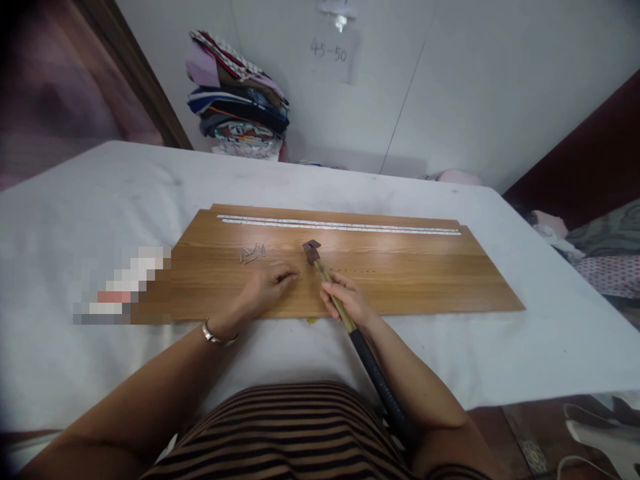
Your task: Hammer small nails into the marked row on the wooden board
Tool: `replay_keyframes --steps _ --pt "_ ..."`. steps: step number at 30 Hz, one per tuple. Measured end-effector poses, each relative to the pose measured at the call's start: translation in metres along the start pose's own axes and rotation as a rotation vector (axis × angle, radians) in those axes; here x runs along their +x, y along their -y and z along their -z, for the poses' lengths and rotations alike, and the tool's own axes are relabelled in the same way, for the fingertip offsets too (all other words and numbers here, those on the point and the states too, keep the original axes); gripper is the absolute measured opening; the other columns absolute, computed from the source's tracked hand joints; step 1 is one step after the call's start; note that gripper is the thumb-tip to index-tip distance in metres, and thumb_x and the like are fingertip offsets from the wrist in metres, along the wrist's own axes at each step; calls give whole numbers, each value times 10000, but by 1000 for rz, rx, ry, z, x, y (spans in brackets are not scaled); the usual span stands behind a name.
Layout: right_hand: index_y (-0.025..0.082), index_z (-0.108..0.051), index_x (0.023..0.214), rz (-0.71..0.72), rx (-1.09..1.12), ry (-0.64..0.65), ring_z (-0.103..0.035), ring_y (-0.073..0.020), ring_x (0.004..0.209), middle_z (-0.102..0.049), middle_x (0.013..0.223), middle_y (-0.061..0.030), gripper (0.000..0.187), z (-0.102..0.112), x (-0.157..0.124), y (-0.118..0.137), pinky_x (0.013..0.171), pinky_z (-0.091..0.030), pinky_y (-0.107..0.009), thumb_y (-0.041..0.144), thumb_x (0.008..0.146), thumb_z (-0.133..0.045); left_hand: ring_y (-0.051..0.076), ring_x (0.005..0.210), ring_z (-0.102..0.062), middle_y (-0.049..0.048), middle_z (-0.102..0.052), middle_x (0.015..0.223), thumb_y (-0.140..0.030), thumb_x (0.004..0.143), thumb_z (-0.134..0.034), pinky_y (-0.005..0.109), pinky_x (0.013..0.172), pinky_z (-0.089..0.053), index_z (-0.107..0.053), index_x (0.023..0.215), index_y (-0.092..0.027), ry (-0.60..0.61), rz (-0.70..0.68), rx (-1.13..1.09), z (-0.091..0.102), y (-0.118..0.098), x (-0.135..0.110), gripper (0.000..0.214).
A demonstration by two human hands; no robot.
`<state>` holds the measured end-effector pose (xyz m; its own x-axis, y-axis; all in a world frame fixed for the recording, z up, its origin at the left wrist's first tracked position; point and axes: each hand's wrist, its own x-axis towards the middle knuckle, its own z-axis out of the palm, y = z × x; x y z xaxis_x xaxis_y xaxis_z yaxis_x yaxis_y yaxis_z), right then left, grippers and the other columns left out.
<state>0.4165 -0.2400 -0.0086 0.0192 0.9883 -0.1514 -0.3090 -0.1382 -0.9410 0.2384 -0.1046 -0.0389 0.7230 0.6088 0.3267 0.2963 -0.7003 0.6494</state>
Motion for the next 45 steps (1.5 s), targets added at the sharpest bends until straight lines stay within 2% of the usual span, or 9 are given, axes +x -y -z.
replay_keyframes --steps 13,18,26,35,45 --pt "187 -480 793 -9 6 9 -377 -22 290 -545 605 71 239 0 1 -1 292 -260 -175 391 826 -598 149 805 -658 17 -723 889 -222 890 -527 267 750 -509 -695 889 -200 2 3 -15 1 -2 0 169" --pt "192 -473 774 -10 -5 21 -364 -32 287 -519 538 79 249 1 1 0 294 -245 -181 404 834 -588 151 796 -659 15 -721 875 -227 889 -524 270 741 -511 -693 872 -207 3 3 -10 0 -1 0 171" --pt "189 -479 780 2 11 22 -373 -27 296 -532 588 71 236 -1 -1 0 295 -266 -174 388 821 -600 153 786 -658 17 -720 847 -217 885 -527 268 734 -511 -692 862 -200 0 7 -15 3 -7 1 167" --pt "182 -496 785 4 19 4 -381 -29 291 -542 581 65 231 1 1 2 299 -265 -176 384 819 -602 162 818 -662 26 -727 879 -217 887 -522 282 750 -509 -690 868 -196 7 5 -22 0 0 0 170" --pt "181 -519 803 -5 13 -4 -392 -27 302 -549 596 66 223 -2 -1 2 291 -267 -164 382 800 -615 167 805 -664 31 -729 857 -209 875 -522 287 744 -520 -692 861 -192 5 2 -49 1 -3 0 172"
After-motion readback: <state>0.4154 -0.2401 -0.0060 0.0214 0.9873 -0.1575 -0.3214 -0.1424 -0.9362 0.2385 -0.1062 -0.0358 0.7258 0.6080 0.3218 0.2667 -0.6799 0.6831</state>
